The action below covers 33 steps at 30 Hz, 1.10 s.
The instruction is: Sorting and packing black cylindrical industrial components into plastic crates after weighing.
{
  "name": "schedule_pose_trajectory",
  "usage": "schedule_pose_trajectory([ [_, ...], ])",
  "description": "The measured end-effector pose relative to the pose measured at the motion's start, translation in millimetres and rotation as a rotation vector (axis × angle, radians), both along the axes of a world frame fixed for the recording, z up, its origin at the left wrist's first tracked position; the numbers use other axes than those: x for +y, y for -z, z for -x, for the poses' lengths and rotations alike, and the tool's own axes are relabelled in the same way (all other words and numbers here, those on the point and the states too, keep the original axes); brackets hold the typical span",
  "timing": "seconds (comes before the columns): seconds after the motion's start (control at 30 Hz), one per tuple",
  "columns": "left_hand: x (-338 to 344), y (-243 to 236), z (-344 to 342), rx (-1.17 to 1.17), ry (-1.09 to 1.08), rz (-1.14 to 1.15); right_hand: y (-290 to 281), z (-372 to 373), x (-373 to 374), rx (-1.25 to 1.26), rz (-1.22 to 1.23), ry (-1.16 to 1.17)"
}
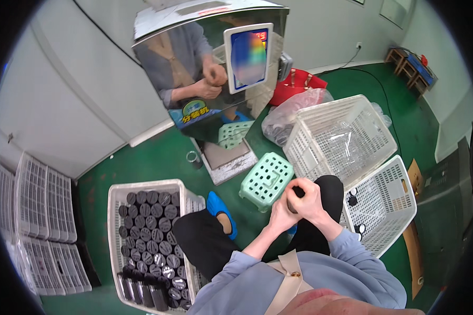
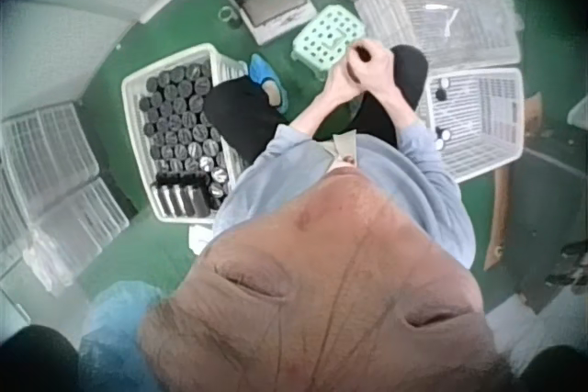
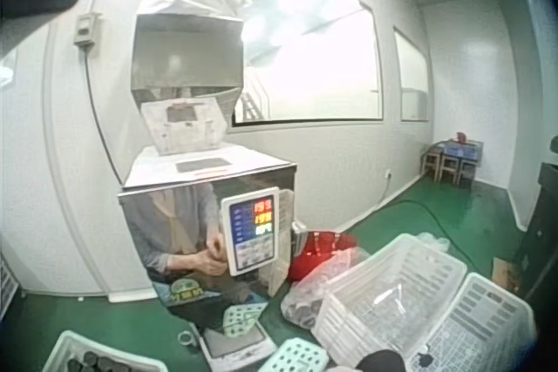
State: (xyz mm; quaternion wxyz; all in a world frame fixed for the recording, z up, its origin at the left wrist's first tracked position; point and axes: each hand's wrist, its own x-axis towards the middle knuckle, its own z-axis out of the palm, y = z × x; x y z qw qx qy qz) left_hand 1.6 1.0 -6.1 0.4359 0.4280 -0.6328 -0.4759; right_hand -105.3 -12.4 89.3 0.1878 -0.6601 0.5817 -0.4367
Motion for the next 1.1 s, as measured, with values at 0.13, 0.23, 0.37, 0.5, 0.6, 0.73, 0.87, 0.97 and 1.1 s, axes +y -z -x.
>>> schedule_pose_trajectory([
  [0.13, -0.3, -1.3, -12.0, -0.091, -0.092, -0.001, 8.8, -10.8, -3.3, 0.003, -0.009, -0.044],
  [0.23, -5.6, -23.7, -29.4, -0.027, 0.026, -0.092, -33.4, 4.3, -9.9, 0.073, 0.070, -0.421],
  [0.37, 0.2, -31.8, -31.1, 0.332, 0.399, -0.080, -49.7, 18.5, -6.5, -0.031, -0.252, -0.665],
  [0.5, -0.9, -20.4, -16.4, 0.168, 0.243, -0.220, -18.1, 5.7, -2.3, -0.023, -0.132, -0.235],
  [0.6, 3.6, -20.3, -14.3, 0.048, 0.122, -0.194, -11.1, 2.8, -1.4, -0.052, -0.145, -0.187],
  [0.73, 2.7, -34.9, -25.4, 0.208, 0.254, -0.238, -37.9, 8.7, -1.3, 0.004, -0.170, -0.404],
  [0.87, 7.9, -26.1, -28.5, 0.590, 0.755, -0.328, -69.1, 16.7, 1.4, -0.146, -0.165, -0.802],
  [0.97, 13.8, -18.6, -9.0, 0.577, 0.821, -0.238, -59.1, 20.3, 22.5, -0.244, -0.185, -0.666],
  [1.1, 31.6, -27.3, -1.6, 0.576, 0.658, -0.349, -45.7, 23.0, 33.0, -0.317, -0.211, -0.478],
])
